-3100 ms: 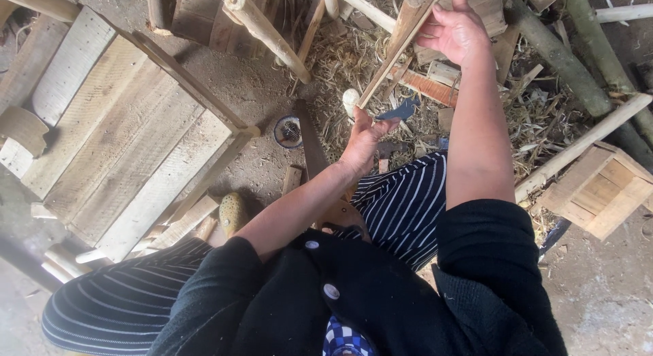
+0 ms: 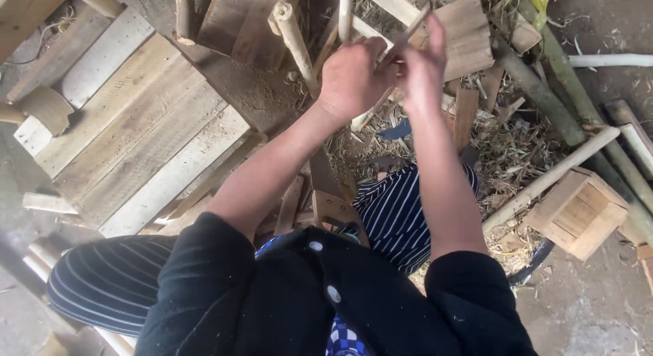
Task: Sawing a wooden plank with a hand saw
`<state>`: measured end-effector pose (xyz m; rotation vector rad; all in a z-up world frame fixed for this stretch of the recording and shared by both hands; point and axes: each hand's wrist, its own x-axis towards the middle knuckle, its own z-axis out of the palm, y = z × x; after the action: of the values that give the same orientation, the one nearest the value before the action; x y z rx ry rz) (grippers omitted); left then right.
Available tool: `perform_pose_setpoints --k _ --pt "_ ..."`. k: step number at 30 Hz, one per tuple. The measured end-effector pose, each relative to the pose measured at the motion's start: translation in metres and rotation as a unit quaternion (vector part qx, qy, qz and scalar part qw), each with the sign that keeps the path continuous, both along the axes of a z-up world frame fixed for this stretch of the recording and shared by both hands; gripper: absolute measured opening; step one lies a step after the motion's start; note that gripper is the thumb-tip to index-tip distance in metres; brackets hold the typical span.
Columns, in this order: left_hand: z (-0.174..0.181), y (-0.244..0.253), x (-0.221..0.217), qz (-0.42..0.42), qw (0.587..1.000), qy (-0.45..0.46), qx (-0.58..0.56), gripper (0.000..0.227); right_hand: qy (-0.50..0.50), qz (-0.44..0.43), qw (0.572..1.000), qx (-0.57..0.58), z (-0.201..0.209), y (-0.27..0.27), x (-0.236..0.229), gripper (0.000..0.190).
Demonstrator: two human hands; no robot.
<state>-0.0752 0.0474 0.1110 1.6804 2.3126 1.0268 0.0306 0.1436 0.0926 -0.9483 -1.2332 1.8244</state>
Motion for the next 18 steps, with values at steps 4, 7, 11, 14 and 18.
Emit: perform_pose_setpoints --k 4,7,11,14,18 --pt "-0.024 -0.004 -0.003 0.071 0.995 0.072 0.003 0.019 0.007 -0.034 0.999 -0.041 -0.002 -0.026 -0.012 0.079" --pt "-0.026 -0.014 -0.002 0.102 0.985 0.118 0.073 0.029 -0.011 -0.03 0.999 -0.021 0.007 -0.04 -0.017 0.08" --pt "-0.03 -0.022 -0.005 0.131 0.981 0.109 0.097 0.021 0.022 -0.036 0.997 -0.061 0.002 -0.052 -0.027 0.065" --pt "-0.039 -0.027 -0.008 0.125 0.986 0.07 0.079 0.015 0.0 -0.051 0.996 -0.074 -0.003 -0.054 -0.027 0.066" --pt "-0.044 -0.037 -0.024 0.076 0.985 0.049 0.149 0.018 0.051 0.018 0.997 -0.05 -0.009 -0.051 -0.021 0.062"
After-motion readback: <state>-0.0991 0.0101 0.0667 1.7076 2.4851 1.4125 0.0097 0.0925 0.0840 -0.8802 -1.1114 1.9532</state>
